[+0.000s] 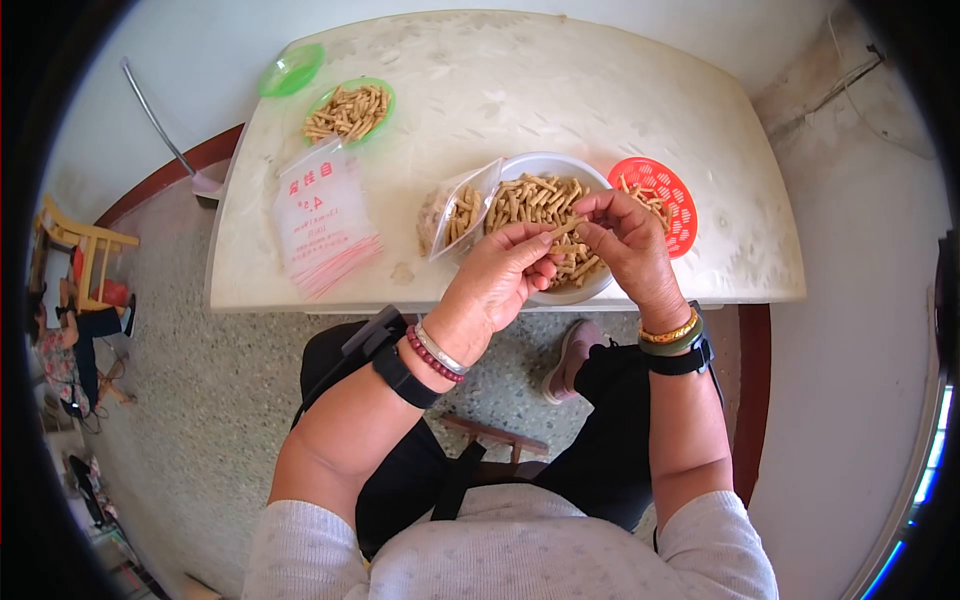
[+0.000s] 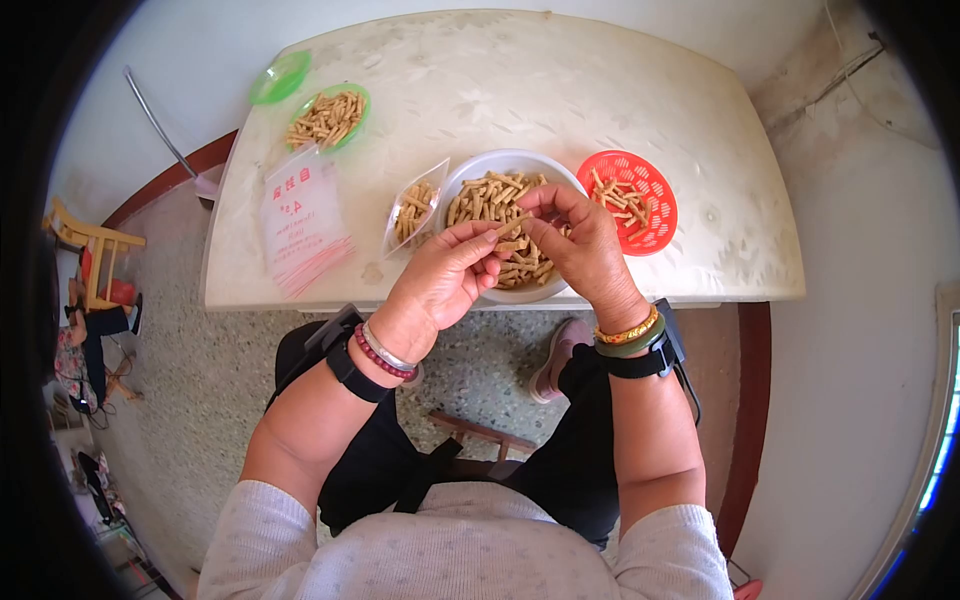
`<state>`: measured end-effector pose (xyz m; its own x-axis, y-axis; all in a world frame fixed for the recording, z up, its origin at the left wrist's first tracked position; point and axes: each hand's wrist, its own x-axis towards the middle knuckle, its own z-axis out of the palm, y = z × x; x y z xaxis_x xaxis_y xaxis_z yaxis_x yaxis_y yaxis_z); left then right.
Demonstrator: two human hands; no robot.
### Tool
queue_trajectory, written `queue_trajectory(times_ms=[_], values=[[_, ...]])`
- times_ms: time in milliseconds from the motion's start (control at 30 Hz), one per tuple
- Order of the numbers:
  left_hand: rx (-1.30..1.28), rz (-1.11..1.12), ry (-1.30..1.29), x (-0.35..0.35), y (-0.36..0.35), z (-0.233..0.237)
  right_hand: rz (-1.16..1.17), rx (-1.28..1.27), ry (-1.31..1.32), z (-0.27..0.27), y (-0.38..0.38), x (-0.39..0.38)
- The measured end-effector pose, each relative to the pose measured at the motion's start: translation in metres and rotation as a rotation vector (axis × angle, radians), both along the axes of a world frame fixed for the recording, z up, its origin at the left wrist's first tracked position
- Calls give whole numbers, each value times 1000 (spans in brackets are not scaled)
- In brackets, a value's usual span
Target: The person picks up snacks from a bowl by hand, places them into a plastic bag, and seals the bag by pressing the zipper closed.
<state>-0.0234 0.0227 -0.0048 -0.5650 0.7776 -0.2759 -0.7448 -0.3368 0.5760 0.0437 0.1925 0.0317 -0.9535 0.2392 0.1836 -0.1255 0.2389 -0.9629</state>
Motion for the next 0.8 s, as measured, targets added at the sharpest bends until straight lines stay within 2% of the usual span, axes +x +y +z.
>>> queue_trajectory(times_ms=[100,200,300,400,567,667,800], values=[[15,18,20,-1,0,-4,-10,-134,-75,3,-2,0],[9,37,25,0,-1,-4,-12,-60,-92,3,-2,-3],[-53,71,5,2,-4,-3,-103,-25,5,8,-9,-10],[-169,-5,1,3,-9,-2,-159,67,246,11,-23,-24],[-186,-22,74,3,-14,-3,-109,302,250,20,-58,-52],[-193,5,57,3,-14,-6,-110,380,104,15,-68,-62],[-196,43,23,-1,-19,1,-245,289,177,2,-40,-62]])
